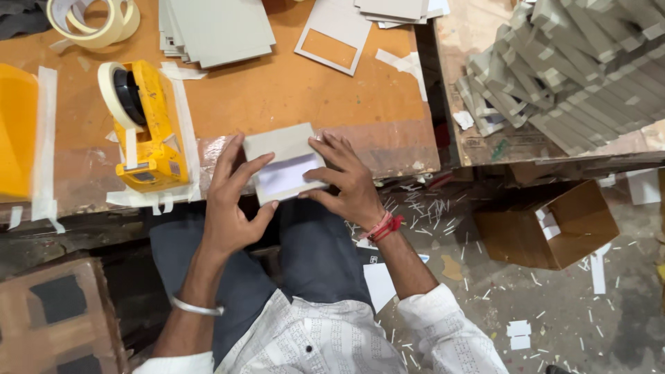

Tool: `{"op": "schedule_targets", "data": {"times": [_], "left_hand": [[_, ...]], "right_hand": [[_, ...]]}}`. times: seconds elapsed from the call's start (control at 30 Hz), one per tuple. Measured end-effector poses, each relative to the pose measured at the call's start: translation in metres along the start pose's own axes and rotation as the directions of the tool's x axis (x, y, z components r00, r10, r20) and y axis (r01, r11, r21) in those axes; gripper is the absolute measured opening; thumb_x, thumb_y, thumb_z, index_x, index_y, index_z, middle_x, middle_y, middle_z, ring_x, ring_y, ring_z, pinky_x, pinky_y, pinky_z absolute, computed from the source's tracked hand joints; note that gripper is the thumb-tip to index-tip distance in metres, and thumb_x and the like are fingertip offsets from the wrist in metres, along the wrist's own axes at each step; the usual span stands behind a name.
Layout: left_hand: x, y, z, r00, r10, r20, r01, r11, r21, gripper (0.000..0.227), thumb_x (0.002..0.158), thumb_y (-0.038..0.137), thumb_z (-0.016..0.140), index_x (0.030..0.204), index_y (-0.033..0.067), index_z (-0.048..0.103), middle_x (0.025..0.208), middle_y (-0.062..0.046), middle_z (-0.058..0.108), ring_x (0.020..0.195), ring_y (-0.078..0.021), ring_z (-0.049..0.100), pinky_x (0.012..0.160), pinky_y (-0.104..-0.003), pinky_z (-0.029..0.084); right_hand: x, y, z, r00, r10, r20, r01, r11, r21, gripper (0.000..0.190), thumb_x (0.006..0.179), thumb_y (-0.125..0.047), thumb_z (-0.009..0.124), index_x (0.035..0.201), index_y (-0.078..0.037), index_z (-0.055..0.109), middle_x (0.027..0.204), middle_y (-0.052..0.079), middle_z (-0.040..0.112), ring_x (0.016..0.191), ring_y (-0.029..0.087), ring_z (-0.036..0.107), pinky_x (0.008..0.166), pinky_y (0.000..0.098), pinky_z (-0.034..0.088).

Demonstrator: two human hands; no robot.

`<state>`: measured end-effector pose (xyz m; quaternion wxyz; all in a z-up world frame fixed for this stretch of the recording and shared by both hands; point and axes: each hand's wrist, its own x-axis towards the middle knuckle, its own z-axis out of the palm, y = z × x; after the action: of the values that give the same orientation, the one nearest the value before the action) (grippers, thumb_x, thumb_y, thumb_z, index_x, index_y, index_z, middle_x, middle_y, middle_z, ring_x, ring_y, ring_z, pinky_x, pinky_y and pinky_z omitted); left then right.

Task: The person assembles small cardboard frames by applying adhesive tape to the edges of rectangular pieces and attaching them to a backing sheet. The person repeatedly picks up pieces, applies tape, and secures them together, then places the finished frames aside.

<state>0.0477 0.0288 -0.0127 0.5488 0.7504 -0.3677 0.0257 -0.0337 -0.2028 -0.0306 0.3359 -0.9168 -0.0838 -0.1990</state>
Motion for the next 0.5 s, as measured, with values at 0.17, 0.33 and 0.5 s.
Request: {"op": "schedule_targets", "data": {"times": [0.17, 0.33, 0.5], "left_hand": [[-0.013, 0.005, -0.002, 0.989, -0.121, -0.082, 0.123, 0.992, 0.020, 0.058, 0.077, 0.009, 0.086, 0.131, 0.0060, 0.066, 0.151, -0.023, 0.051, 0.139, -0.0363, 0.056, 0.113, -0.043, 0.048], [-0.012, 0.002, 0.002, 0.982, -0.150, -0.112, 0.163, 0.979, 0.123, 0.045, 0.078, 0.005, 0.085, 0.121, 0.0057, 0.073, 0.135, -0.019, 0.068, 0.125, -0.0316, 0.068, 0.102, -0.037, 0.056], [-0.017, -0.002, 0.002, 0.983, -0.161, -0.091, 0.166, 0.985, 0.043, 0.036, 0.081, 0.004, 0.084, 0.115, 0.0050, 0.075, 0.136, -0.019, 0.066, 0.122, -0.0301, 0.070, 0.097, -0.035, 0.058]], "right_hand": [[0.002, -0.002, 0.013, 0.996, 0.032, -0.082, -0.039, 0.996, -0.083, 0.027, 0.078, -0.028, 0.089, 0.098, -0.014, 0.079, 0.144, 0.009, 0.063, 0.143, 0.035, 0.053, 0.121, 0.0533, 0.039], [0.003, -0.005, 0.012, 0.999, -0.005, -0.053, -0.002, 0.992, -0.124, 0.030, 0.076, -0.034, 0.088, 0.099, -0.017, 0.079, 0.142, 0.010, 0.064, 0.139, 0.035, 0.054, 0.118, 0.0570, 0.040], [0.002, -0.006, 0.013, 0.999, -0.012, -0.044, 0.006, 0.989, -0.146, 0.028, 0.079, -0.035, 0.086, 0.102, -0.018, 0.079, 0.142, 0.009, 0.064, 0.139, 0.036, 0.054, 0.118, 0.0581, 0.040]]}}
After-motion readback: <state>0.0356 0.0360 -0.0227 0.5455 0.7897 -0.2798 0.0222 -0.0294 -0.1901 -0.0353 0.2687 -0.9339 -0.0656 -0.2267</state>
